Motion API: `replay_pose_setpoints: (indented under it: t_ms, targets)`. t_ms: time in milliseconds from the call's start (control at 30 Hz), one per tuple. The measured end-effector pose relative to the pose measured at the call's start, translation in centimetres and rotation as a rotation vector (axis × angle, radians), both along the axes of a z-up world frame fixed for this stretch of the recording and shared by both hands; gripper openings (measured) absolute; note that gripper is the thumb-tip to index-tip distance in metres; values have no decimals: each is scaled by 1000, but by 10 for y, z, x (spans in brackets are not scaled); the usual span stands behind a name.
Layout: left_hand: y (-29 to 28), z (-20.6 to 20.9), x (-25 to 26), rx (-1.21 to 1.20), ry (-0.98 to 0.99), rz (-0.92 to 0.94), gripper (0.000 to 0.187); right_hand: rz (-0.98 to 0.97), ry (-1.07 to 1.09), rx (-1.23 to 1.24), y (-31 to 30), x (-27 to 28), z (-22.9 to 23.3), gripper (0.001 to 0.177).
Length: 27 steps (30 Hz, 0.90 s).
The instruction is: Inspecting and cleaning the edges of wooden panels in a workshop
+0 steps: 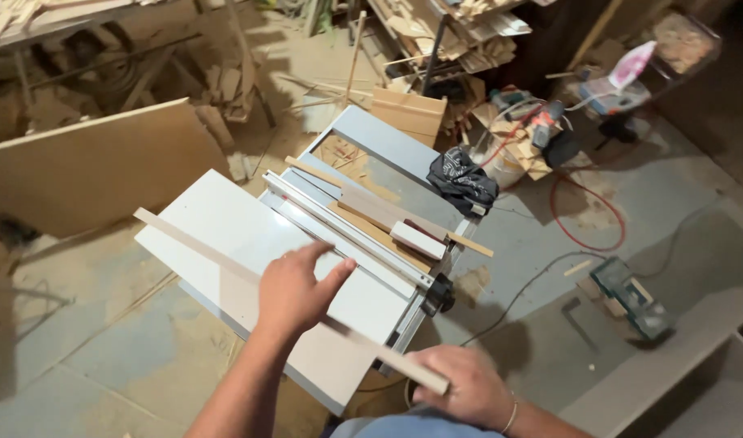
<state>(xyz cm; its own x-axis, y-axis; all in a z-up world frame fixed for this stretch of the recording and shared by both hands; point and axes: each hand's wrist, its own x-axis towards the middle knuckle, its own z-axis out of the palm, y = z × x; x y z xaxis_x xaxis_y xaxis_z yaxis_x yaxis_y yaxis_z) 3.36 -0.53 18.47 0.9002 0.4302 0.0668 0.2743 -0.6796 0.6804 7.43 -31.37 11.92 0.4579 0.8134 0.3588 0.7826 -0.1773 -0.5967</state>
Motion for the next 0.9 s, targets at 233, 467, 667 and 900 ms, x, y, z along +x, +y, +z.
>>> replay_pose_setpoints:
  t_ms: [233, 467, 667, 900]
  targets:
    - [-17, -8, 3, 355, 220, 125, 61, -132, 442, -312, -11, 149, -42, 56]
    - [-21, -9, 31, 318, 234, 103, 54, -522, -393, -221, 4, 390, -188, 54]
    - [-20, -11, 42, 326, 299, 102, 57, -532, -12, -628, 29, 443, -203, 90]
    - [-18, -13, 48, 362, 286, 97, 56, -613, -144, -681, 26, 494, -257, 28]
